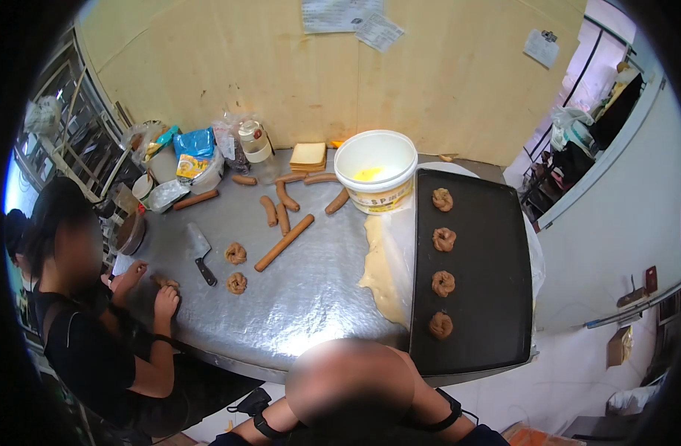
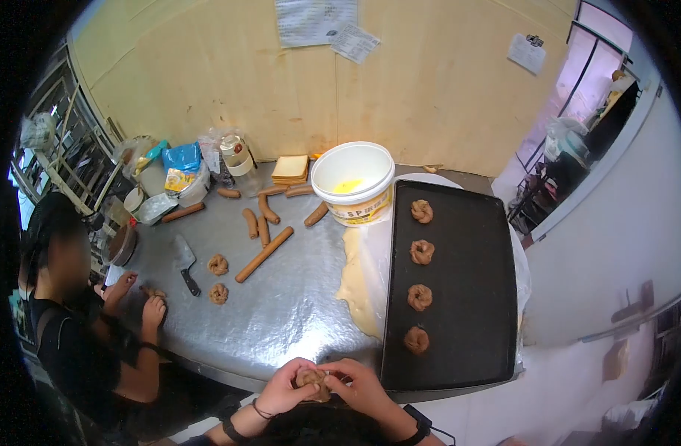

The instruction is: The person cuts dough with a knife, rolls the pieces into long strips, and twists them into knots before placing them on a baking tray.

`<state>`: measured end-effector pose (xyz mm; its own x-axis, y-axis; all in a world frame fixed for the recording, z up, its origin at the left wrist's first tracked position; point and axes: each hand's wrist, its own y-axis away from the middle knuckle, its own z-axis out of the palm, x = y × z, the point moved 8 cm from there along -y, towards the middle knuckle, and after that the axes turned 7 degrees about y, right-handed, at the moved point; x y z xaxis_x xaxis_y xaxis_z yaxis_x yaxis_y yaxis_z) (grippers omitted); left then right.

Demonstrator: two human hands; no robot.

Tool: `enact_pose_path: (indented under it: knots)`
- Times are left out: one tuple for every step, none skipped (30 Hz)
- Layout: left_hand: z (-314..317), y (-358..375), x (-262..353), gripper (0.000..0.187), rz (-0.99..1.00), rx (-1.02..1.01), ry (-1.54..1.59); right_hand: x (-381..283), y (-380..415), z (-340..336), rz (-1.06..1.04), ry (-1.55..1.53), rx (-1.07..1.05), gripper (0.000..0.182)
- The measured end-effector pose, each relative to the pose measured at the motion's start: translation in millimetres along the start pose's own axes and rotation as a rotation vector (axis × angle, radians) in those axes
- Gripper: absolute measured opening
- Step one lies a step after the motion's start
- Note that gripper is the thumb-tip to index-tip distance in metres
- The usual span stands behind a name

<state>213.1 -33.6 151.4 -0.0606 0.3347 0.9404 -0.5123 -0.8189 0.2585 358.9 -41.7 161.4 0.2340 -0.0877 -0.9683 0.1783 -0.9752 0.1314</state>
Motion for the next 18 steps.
enact_pose_path:
  knots:
    - [5,1,3,0.036,-0.002,-0.004,-0.001,2,2,-2,0.013,-0.013,-0.019,0.020]
    - [9,3,8,0.035,0.023,-0.001,-0.076,5,5,-3,0.025,-0.026,-0.038,0.018]
    - [13,4,11,0.035,0.049,0.003,-0.151,6,7,-3,0.027,-0.027,-0.034,0.018]
    - [16,4,10,0.035,0.048,0.000,-0.153,5,9,-6,-0.004,-0.073,0.030,0.017]
    - [19,5,11,0.034,0.062,-0.003,-0.189,4,12,-10,-0.035,-0.119,0.094,0.015]
    - [23,6,11,0.034,0.078,-0.005,-0.225,4,15,-11,-0.037,-0.119,0.097,0.015]
    - [26,6,11,0.034,0.082,-0.007,-0.228,7,20,-12,0.016,-0.073,0.108,0.014]
    - [29,6,12,0.033,0.098,0.008,-0.242,10,23,-14,0.068,-0.028,0.120,0.012]
    - [31,7,12,0.032,0.112,0.021,-0.255,10,25,-15,0.066,-0.028,0.126,0.012]
    - [35,6,9,0.032,0.112,0.014,-0.256,5,28,-19,0.017,0.070,0.163,0.013]
    - [37,6,6,0.032,0.130,0.015,-0.204,1,31,-22,-0.030,0.170,0.199,0.013]
    - [40,5,4,0.032,0.148,0.015,-0.152,1,35,-24,-0.028,0.171,0.206,0.013]
    - [41,5,1,0.032,0.152,0.008,-0.152,-4,37,-25,-0.087,0.241,0.208,0.014]
    - [41,6,-1,0.031,0.157,0.013,-0.169,-10,39,-26,-0.149,0.313,0.208,0.015]
    - [41,5,-2,0.031,0.163,0.019,-0.187,-11,40,-29,-0.153,0.317,0.213,0.015]
    - [43,4,0,0.031,0.168,0.017,-0.187,-14,41,-31,-0.164,0.262,0.209,0.014]
    - [44,4,2,0.030,0.161,0.026,-0.178,-17,42,-32,-0.175,0.205,0.202,0.013]
    - [44,5,4,0.030,0.152,0.037,-0.169,-22,43,-34,-0.178,0.206,0.202,0.013]
